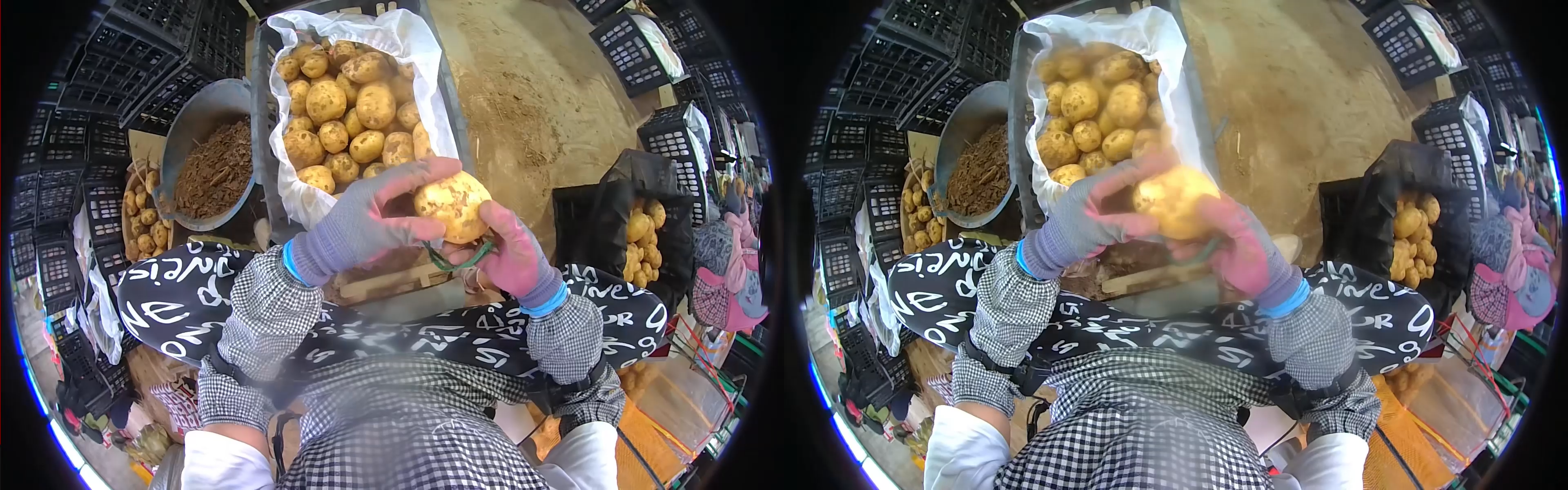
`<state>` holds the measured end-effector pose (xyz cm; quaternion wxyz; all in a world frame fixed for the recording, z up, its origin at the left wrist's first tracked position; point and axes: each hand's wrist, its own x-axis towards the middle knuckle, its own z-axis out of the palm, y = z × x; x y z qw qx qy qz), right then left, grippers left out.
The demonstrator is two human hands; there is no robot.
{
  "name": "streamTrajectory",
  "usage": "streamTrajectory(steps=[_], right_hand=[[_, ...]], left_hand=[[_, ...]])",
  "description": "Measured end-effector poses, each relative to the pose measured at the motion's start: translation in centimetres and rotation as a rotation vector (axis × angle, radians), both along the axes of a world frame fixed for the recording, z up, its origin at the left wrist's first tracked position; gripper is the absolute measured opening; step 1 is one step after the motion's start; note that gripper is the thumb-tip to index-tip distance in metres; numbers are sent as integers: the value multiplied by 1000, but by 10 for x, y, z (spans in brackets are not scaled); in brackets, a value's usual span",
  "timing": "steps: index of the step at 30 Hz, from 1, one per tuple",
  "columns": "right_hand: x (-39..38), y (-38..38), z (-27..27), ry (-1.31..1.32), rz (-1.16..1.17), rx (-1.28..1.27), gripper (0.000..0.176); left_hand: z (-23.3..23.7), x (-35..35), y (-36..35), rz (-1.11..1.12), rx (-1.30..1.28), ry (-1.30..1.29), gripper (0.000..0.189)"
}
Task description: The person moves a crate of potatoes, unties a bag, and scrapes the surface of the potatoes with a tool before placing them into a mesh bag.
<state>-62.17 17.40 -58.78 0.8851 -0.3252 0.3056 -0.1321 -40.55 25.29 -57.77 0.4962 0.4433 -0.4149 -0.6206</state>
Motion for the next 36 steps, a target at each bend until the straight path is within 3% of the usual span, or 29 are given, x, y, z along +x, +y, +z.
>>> streamTrajectory(steps=[2,5,9,11,13,14,15,16,17,18,19,20,21,22,23,24,25,26,27,28,29,30,32,33,34,35,36], right_hand=[[1,0,3,7,-83,63,56],[-3,-9,13,21,-328,2,54],[-55,-59,39,-251,-577,1,57],[-106,-80,60,-621,-494,107,56],[-164,-79,99,-730,-508,64,64],[-197,-71,117,-721,-636,24,67],[-234,-66,128,-717,-689,-3,66],[-264,-51,145,-658,-846,-152,65],[-296,-39,159,-569,-1005,-294,64],[-323,-32,177,-493,-1125,-518,62],[-351,-26,194,-393,-1259,-726,60],[-387,-18,220,-340,-1253,-868,58],[-433,-5,245,-392,-1280,-862,53],[-462,7,271,-313,-1380,-929,49],[-491,20,298,-221,-1482,-988,46],[-499,19,320,38,-1650,-1114,45],[-521,28,335,788,-1550,-1544,44],[-533,27,338,1110,-1556,-1689,40],[-538,27,342,1227,-1595,-1712,37],[-533,23,337,1259,-1634,-1708,34],[-522,19,324,1250,-1656,-1700,31],[-498,5,307,1190,-1659,-1707,27],[-419,-32,266,1038,-1586,-1729,22],[-375,-50,246,932,-1503,-1735,20],[-322,-58,226,809,-1389,-1728,19],[-271,-65,203,703,-1240,-1683,18],[-224,-68,181,624,-1060,-1605,18]], left_hand=[[-4,8,1,11,53,-61,59],[-16,40,-15,331,-12,-5,48],[-68,78,-20,117,208,-1008,48],[-77,55,-19,-101,266,-1391,53],[-73,30,-24,-24,182,-1382,58],[-72,19,-33,6,123,-1371,60],[-94,19,-39,20,-12,-1407,75],[-100,20,-51,-147,152,-1448,73],[-124,24,-60,-293,17,-1510,69],[-133,20,-68,-299,47,-1468,70],[-146,21,-74,-279,-146,-1326,80],[-133,15,-70,-111,34,-1117,91],[-156,22,-67,-57,-220,-1312,94],[-161,26,-72,-101,-289,-1243,95],[-154,17,-71,-78,-204,-1291,92],[-153,26,-73,-47,-86,-1351,90],[-155,31,-75,-67,-94,-1301,92],[-163,39,-73,-52,-121,-1259,96],[-132,33,-71,-88,-81,-1108,98],[-98,21,-68,-90,76,-875,92],[-107,36,-65,-89,-32,-962,79],[-83,38,-65,-142,309,-496,68],[-64,61,-65,-301,434,-169,51],[-48,57,-56,-192,549,98,50],[-53,66,-52,-381,560,586,51],[-5,40,-41,-187,567,567,68],[4,35,-35,-221,510,649,64]])
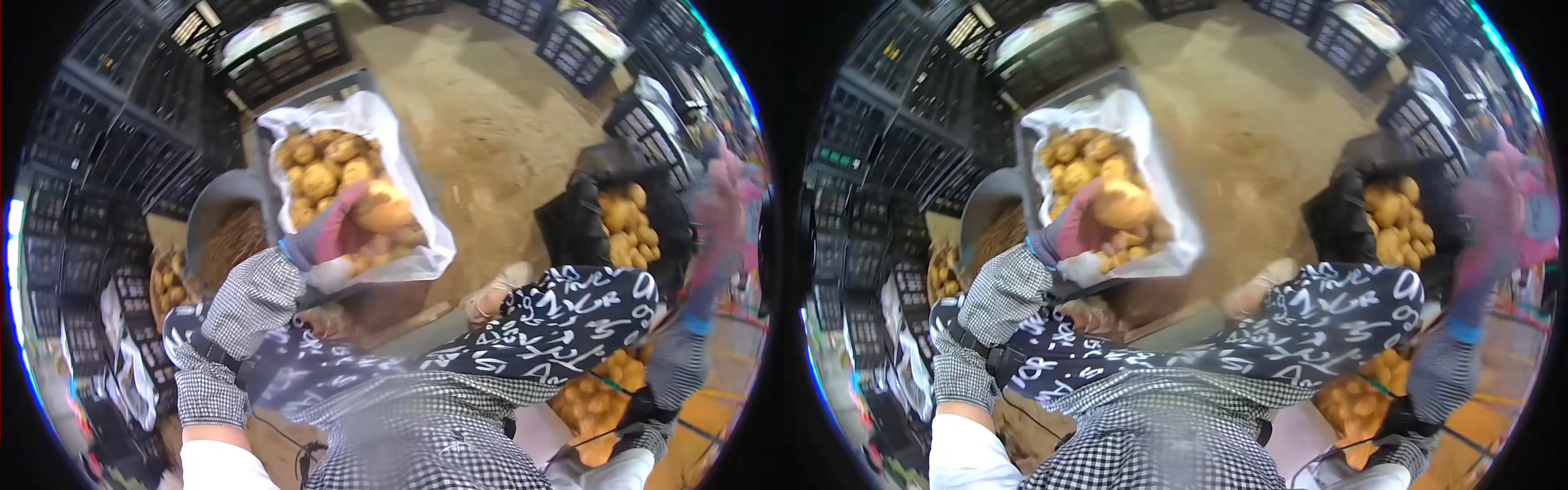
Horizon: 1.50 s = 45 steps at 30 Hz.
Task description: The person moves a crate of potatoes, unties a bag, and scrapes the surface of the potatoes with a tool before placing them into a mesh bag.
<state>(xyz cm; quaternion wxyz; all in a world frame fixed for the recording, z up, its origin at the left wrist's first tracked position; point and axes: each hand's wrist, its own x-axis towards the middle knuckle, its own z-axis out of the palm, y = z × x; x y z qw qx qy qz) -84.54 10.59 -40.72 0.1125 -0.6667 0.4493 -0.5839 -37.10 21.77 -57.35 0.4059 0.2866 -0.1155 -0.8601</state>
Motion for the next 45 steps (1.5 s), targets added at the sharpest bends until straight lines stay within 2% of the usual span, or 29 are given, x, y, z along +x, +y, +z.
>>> streamTrajectory(steps=[1,2,3,4,5,6,8,10,11,13,14,15,17,19,22,24,26,27,29,32,34,37,38,40,41,44,45], right_hand=[[40,10,-26,22,187,167,21],[81,19,-52,52,360,358,32],[121,28,-78,95,498,547,46],[147,39,-94,124,629,617,54],[174,50,-109,156,760,692,63],[200,60,-124,190,883,769,73],[226,72,-136,229,924,845,79],[234,77,-150,285,872,729,83],[234,79,-152,271,841,783,84],[235,84,-159,334,811,744,84],[236,85,-162,362,802,718,84],[237,86,-164,309,837,832,85],[240,88,-167,192,898,1052,85],[239,92,-185,91,942,1068,86],[236,93,-195,37,982,1080,86],[237,92,-190,-16,998,1101,85],[241,88,-187,-117,1011,1130,85],[242,85,-189,-43,947,1061,84],[246,80,-192,100,815,921,83],[251,85,-176,437,708,705,81],[251,87,-179,441,708,691,79],[250,89,-178,426,737,665,79],[250,89,-178,416,755,653,79],[251,87,-185,-39,866,916,82],[251,85,-187,-278,904,1037,84],[249,76,-179,-548,1020,1215,72],[249,75,-179,-522,1020,1244,72]], left_hand=[[9,-6,5,3,-48,92,61],[18,-12,10,3,-92,186,59],[32,-20,16,17,-151,107,60],[37,-22,21,25,-201,29,62],[27,-16,24,-88,-261,0,65],[25,-19,29,-52,-208,-69,65],[22,-37,34,72,-192,-296,63],[14,-52,34,225,-229,-657,59],[-2,-50,31,256,-477,-984,58],[-4,-62,40,306,-468,-1095,54],[5,-60,40,238,-389,-1095,49],[10,-56,42,172,-310,-1095,45],[4,-49,45,143,-358,-1179,40],[-16,-45,48,206,-610,-1340,37],[-34,-37,46,151,-606,-1452,34],[-36,-34,44,121,-611,-1512,35],[-33,-35,40,247,-561,-1407,36],[-31,-40,38,381,-503,-1266,37],[-23,-50,35,459,-462,-1202,38],[-14,-60,40,330,-493,-1377,41],[-14,-55,41,248,-493,-1410,41],[-30,-49,41,375,-499,-1328,46],[-29,-48,40,420,-449,-1220,46],[-23,-47,38,501,-346,-999,45],[-26,-47,35,527,-487,-1094,45],[-28,-48,29,515,-798,-1347,49],[-24,-47,33,458,-813,-1426,51]])
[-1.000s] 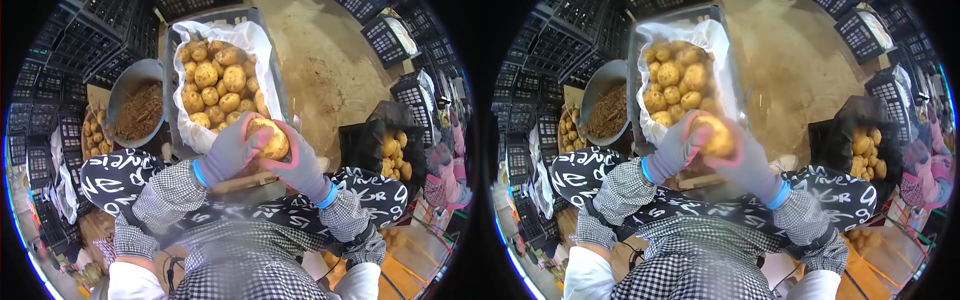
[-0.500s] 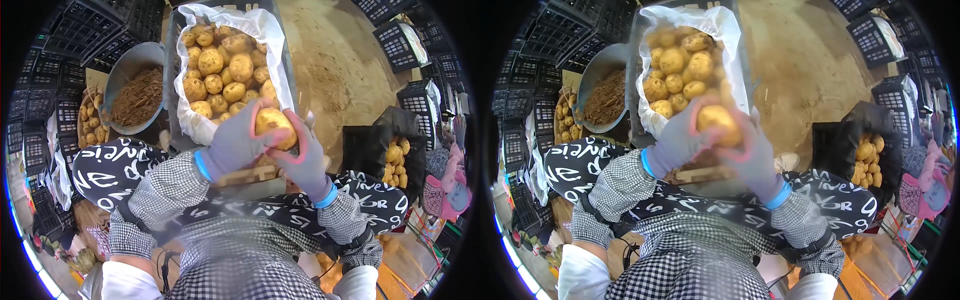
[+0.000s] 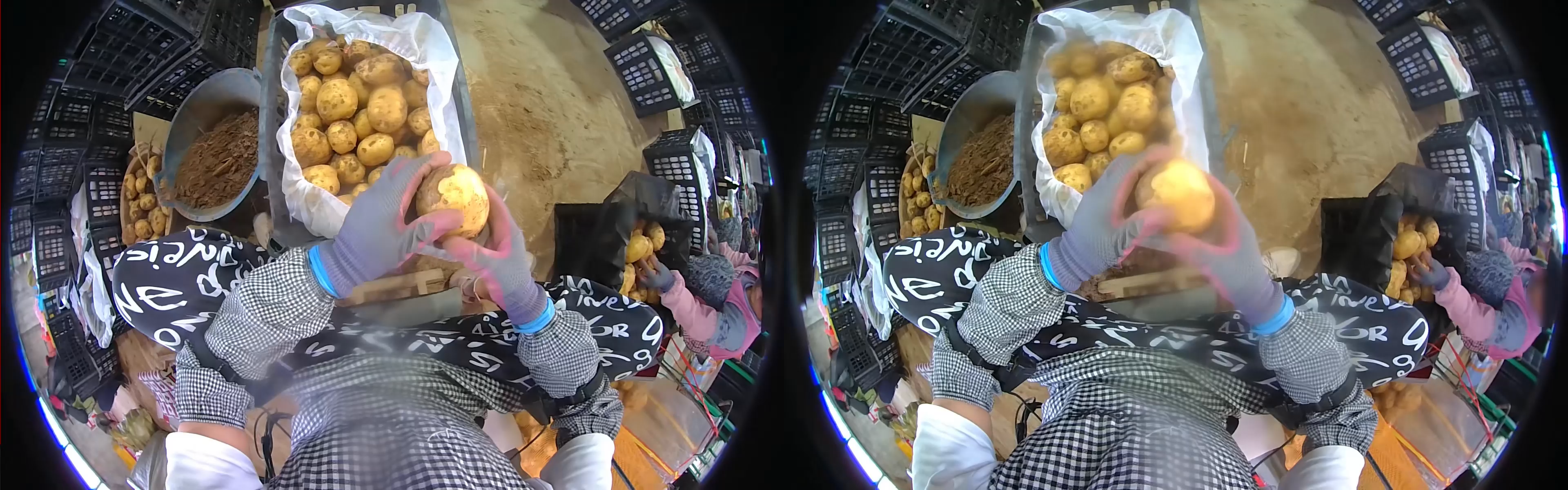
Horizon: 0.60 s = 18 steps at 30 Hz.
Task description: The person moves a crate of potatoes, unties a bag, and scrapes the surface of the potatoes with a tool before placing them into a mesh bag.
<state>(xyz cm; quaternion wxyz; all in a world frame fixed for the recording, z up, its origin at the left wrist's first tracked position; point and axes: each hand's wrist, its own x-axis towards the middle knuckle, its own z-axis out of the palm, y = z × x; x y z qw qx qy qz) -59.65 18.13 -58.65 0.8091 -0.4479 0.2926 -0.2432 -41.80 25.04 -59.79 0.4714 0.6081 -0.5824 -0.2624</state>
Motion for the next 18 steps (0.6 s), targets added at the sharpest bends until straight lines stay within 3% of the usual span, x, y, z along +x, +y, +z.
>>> streamTrajectory(steps=[1,5,8,15,18], right_hand=[[0,1,-1,24,25,12,73],[-3,0,-10,54,75,41,72],[-4,-1,-11,94,101,41,96],[-4,1,-18,109,92,22,96],[-2,2,-20,103,85,31,96]], left_hand=[[3,1,2,-7,28,-87,54],[-2,1,6,-68,5,-9,52],[-1,3,5,-75,-3,23,48],[-4,2,8,-65,29,0,44],[-5,5,8,-81,151,5,52]])
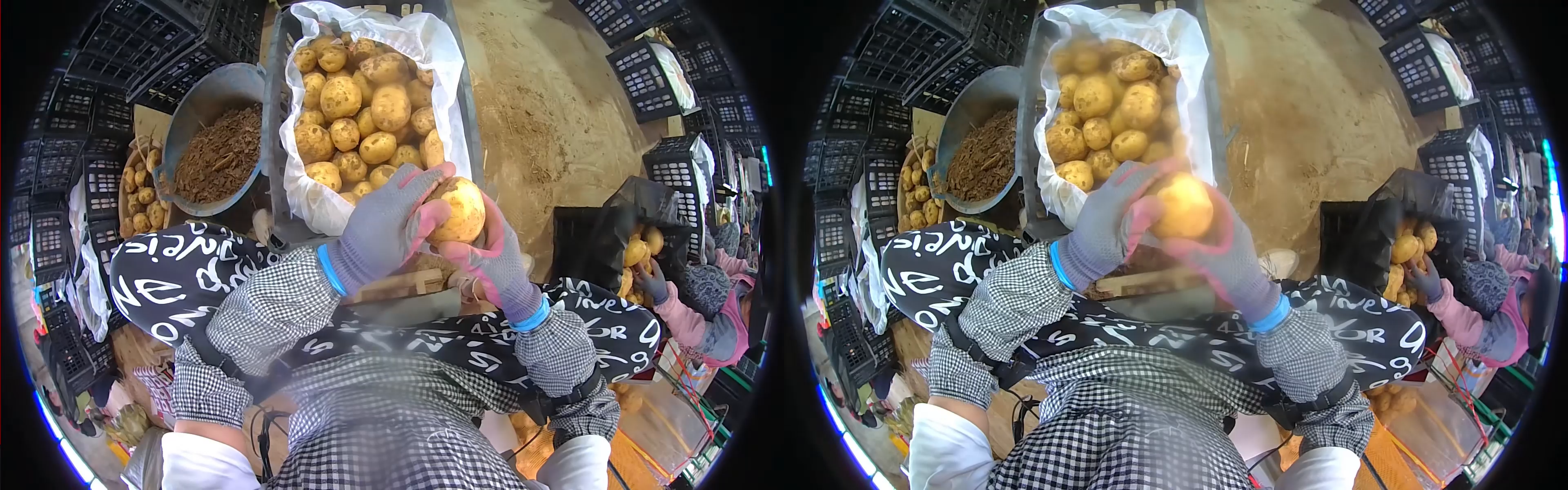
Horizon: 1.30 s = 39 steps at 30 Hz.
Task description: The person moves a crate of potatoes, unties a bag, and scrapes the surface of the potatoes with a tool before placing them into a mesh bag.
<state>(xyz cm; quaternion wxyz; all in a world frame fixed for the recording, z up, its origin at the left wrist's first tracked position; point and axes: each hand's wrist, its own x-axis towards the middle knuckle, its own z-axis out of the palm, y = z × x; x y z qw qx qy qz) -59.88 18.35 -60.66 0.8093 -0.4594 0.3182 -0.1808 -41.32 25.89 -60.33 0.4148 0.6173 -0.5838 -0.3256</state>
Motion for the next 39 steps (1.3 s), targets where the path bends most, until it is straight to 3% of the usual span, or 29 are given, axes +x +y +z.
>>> streamTrajectory(steps=[1,10,14,17,25,28,31,34,37,39], right_hand=[[1,1,1,1,-4,0,96],[2,0,1,13,7,-20,95],[4,0,4,12,8,-21,95],[8,-2,14,-41,-24,44,77],[5,5,9,-18,55,66,75],[5,3,17,-40,112,106,75],[5,2,19,-109,114,152,75],[10,2,16,-168,18,148,75],[16,-4,23,-147,-35,106,76],[19,-6,32,-137,-18,58,74]], left_hand=[[0,1,0,-6,52,3,57],[4,0,2,39,-11,64,40],[-5,9,-5,47,-268,-66,43],[7,6,0,16,-152,-101,44],[18,9,5,-27,34,-104,52],[-2,12,7,40,-114,-44,51],[2,20,7,-11,35,118,54],[9,12,-4,82,1,400,50],[2,7,-8,12,-104,270,58],[8,1,-5,17,21,406,71]])
